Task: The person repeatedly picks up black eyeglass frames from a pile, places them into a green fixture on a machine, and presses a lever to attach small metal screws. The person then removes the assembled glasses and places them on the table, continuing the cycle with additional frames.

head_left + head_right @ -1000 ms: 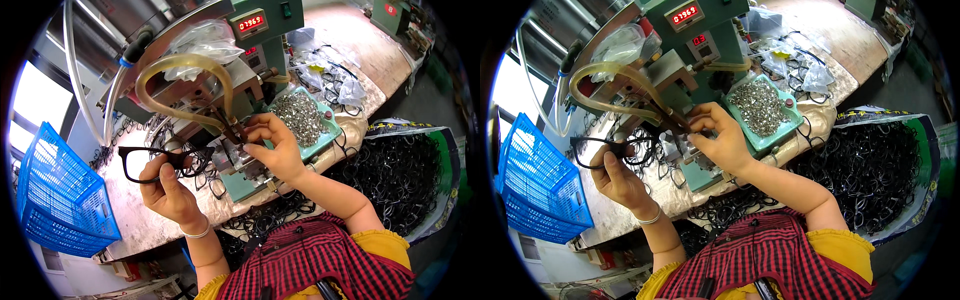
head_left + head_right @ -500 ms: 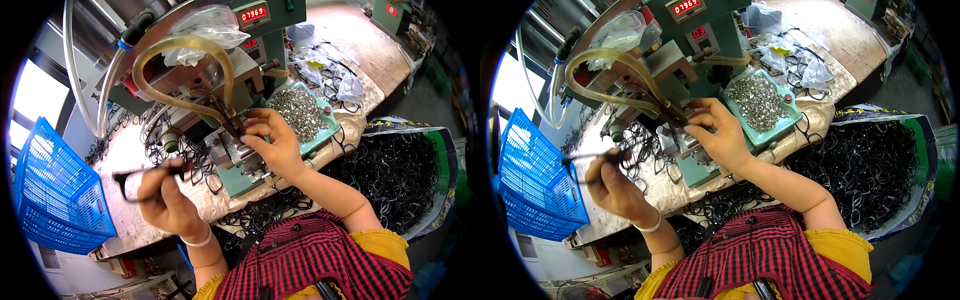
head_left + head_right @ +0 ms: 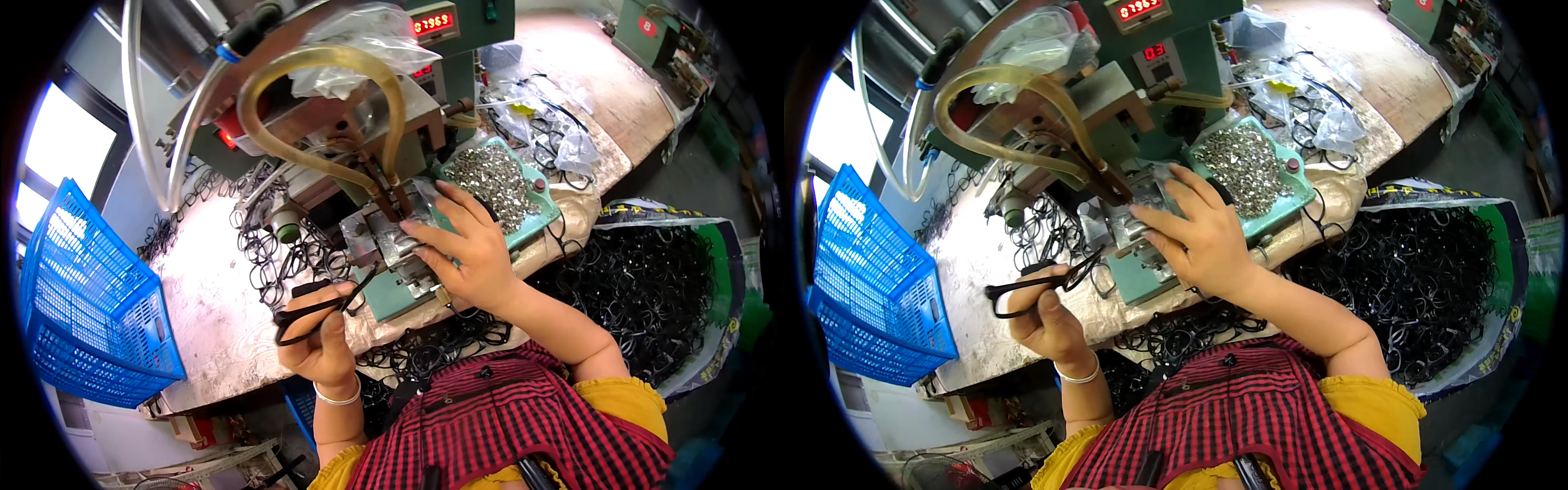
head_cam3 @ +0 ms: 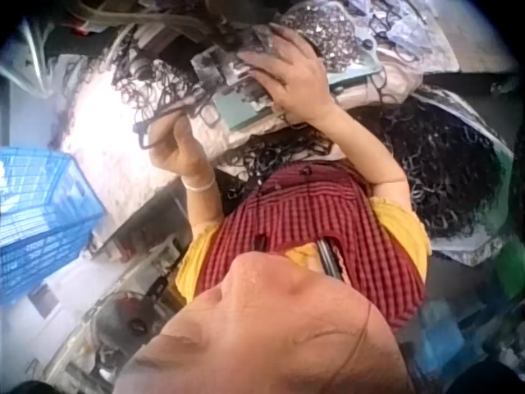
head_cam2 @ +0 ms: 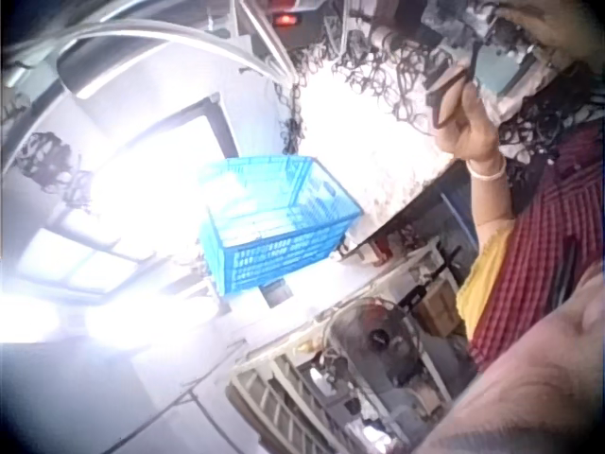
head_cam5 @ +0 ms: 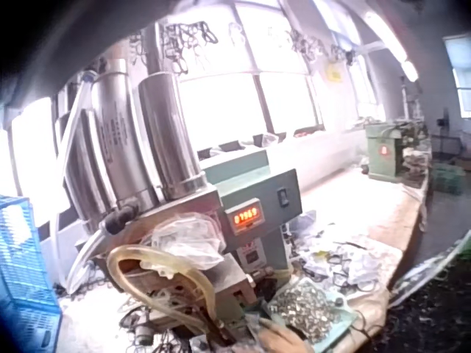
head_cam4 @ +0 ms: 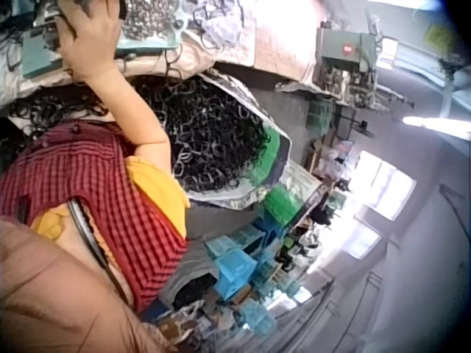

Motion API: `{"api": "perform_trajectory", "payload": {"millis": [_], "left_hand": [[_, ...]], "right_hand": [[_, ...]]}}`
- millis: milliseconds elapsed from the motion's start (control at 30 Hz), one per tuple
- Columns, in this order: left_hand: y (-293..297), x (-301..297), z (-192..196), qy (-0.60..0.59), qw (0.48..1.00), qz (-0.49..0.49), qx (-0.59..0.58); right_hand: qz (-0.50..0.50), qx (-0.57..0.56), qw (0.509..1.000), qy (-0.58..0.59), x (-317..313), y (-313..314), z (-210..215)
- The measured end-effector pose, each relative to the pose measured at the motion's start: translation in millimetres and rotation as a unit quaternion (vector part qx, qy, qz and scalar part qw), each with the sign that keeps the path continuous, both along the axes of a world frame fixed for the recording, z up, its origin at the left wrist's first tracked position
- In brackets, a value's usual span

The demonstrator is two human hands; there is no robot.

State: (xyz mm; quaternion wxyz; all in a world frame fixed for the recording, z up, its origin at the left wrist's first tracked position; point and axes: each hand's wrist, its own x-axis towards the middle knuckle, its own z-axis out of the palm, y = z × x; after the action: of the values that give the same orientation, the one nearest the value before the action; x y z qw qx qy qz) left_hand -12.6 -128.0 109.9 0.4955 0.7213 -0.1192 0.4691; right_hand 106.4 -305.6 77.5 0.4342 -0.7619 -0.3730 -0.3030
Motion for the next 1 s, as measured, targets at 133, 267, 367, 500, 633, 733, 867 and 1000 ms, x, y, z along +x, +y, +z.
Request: {"api": "perform_trajectory", "payload": {"millis": [133,267,367,500,633,733,867,1000], "left_hand": [[-4,0,-15,0.035,0.991,-0.005,0.128],[-14,20,-6,0.009,0.95,-0.047,0.309],[-12,30,-8,0.031,0.934,-0.053,0.353],[-9,35,-4,0.038,0.936,-0.077,0.341],[-9,30,-2,0.06,0.94,-0.077,0.328],[-16,21,-7,0.086,0.944,-0.044,0.317],[-16,-14,-39,0.039,0.951,0.057,0.302],[28,-57,-62,0.073,0.938,0.302,0.152]], "right_hand": [[0.104,0.038,0.994,-0.014,17,-5,-3],[0.031,0.149,0.983,0.105,22,-22,-5],[-0.113,0.278,0.913,0.275,60,-60,-32],[-0.118,0.064,0.978,0.158,69,-82,-68],[-0.061,-0.16,0.985,0.008,65,-49,-68],[-0.087,-0.192,0.977,-0.013,92,-41,-66],[-0.118,-0.025,0.991,0.056,94,-56,-54],[-0.061,0.294,0.878,0.373,80,-102,-95]]}}
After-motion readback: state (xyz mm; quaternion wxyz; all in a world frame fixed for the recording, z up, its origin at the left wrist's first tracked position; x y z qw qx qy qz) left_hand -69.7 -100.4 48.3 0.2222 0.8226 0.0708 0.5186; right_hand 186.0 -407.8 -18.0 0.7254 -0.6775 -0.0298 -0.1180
